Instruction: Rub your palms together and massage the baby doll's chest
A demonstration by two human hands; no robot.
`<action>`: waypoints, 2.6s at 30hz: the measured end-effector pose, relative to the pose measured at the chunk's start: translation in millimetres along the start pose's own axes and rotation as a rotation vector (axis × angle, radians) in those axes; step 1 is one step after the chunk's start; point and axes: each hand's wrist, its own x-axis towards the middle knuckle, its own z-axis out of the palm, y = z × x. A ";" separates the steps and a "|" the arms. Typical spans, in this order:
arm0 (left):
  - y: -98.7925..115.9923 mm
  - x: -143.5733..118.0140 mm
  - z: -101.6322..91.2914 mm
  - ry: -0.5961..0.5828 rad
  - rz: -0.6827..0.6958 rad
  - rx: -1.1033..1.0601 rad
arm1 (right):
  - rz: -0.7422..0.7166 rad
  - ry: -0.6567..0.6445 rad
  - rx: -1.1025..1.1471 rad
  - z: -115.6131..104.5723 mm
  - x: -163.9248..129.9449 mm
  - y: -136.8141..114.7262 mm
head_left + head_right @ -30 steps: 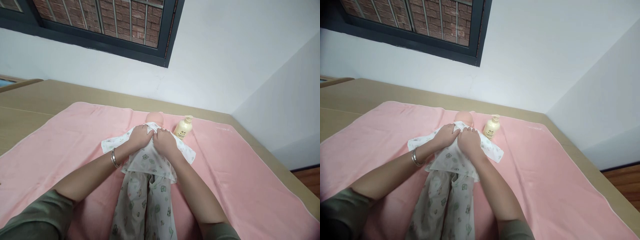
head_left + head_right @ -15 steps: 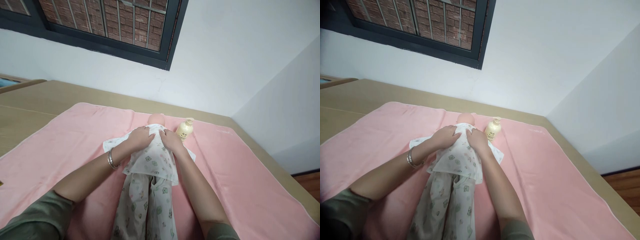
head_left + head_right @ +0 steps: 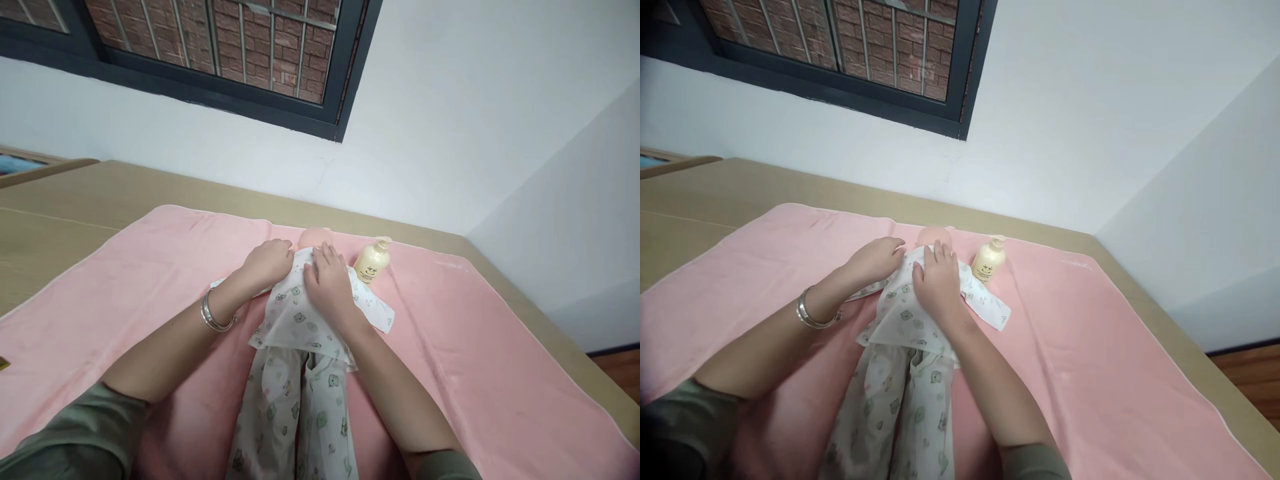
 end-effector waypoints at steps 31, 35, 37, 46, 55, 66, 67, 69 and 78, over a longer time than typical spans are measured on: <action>22.7 -33.7 -43.0 0.025 0.021 -0.182 | -0.473 -0.060 -0.215 8.3 -111.5 -0.7; 29.1 -40.6 -42.5 0.005 0.046 -0.188 | -0.499 -0.015 -0.172 16.5 -118.6 5.3; 31.7 -45.0 -45.0 -0.021 0.074 -0.223 | -0.481 -0.044 -0.138 11.3 -125.1 4.7; 37.8 -63.7 -63.0 0.011 0.156 -0.416 | -0.415 -0.211 -0.114 -8.2 -161.1 -7.2; 50.7 -60.9 -56.6 0.005 0.154 -0.502 | -0.377 -0.301 -0.144 2.2 -139.9 -16.2; 62.5 -27.9 -34.9 -0.102 0.082 -1.101 | -0.353 -0.251 -0.242 -12.2 -170.3 -19.3; 66.2 -23.1 -31.6 -0.156 0.058 -1.177 | -0.364 -0.259 -0.232 -17.9 -172.1 -18.5; 75.6 -11.8 -25.0 -0.284 0.045 -1.305 | -0.394 -0.271 -0.175 -36.5 -161.1 -11.9; 139.5 47.1 -8.3 -0.486 -0.185 -1.917 | 0.194 0.244 -0.122 -92.6 -3.9 66.9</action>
